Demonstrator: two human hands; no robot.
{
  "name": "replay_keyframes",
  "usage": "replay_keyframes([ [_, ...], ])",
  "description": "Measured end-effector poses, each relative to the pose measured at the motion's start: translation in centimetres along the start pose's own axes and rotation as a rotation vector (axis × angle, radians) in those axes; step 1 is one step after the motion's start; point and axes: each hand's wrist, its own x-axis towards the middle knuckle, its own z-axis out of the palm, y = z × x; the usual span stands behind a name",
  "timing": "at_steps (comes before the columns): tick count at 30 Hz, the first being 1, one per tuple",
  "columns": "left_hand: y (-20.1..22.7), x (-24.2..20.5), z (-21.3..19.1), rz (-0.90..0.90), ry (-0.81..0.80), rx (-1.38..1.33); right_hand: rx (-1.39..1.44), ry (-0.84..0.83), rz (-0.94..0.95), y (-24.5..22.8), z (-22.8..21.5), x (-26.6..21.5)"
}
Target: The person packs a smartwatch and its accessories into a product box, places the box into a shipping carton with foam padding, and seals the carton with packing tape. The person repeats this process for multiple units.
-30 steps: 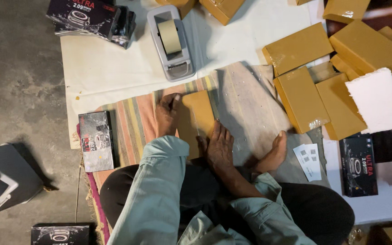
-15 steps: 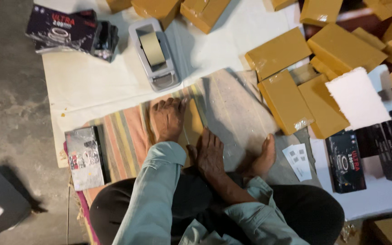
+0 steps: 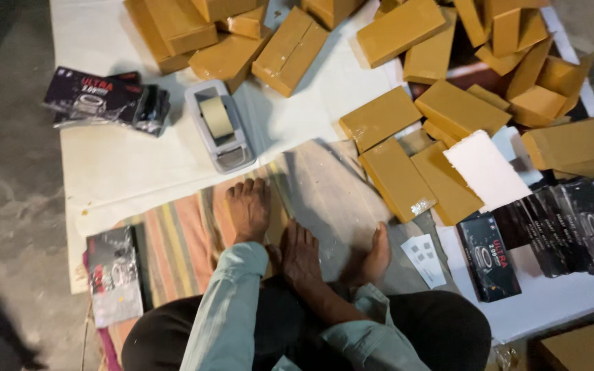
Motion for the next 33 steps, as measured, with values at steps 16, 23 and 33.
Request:
replay_keyframes([
  [16, 1.5, -1.1, -1.2, 0.016, 0.010, 0.064, 0.021, 0.056, -0.069, 1.8, 1.3, 0.2],
  [23, 3.9, -4.1, -3.6, -0.072, -0.077, 0.130, 0.323, 0.279, 0.066, 2.9, 1.0, -0.3],
  [33, 0.6, -1.0, -5.2, -0.541, -0.219, 0.311, 0.500, -0.126, 0.421, 3.2, 0.9, -2.1],
])
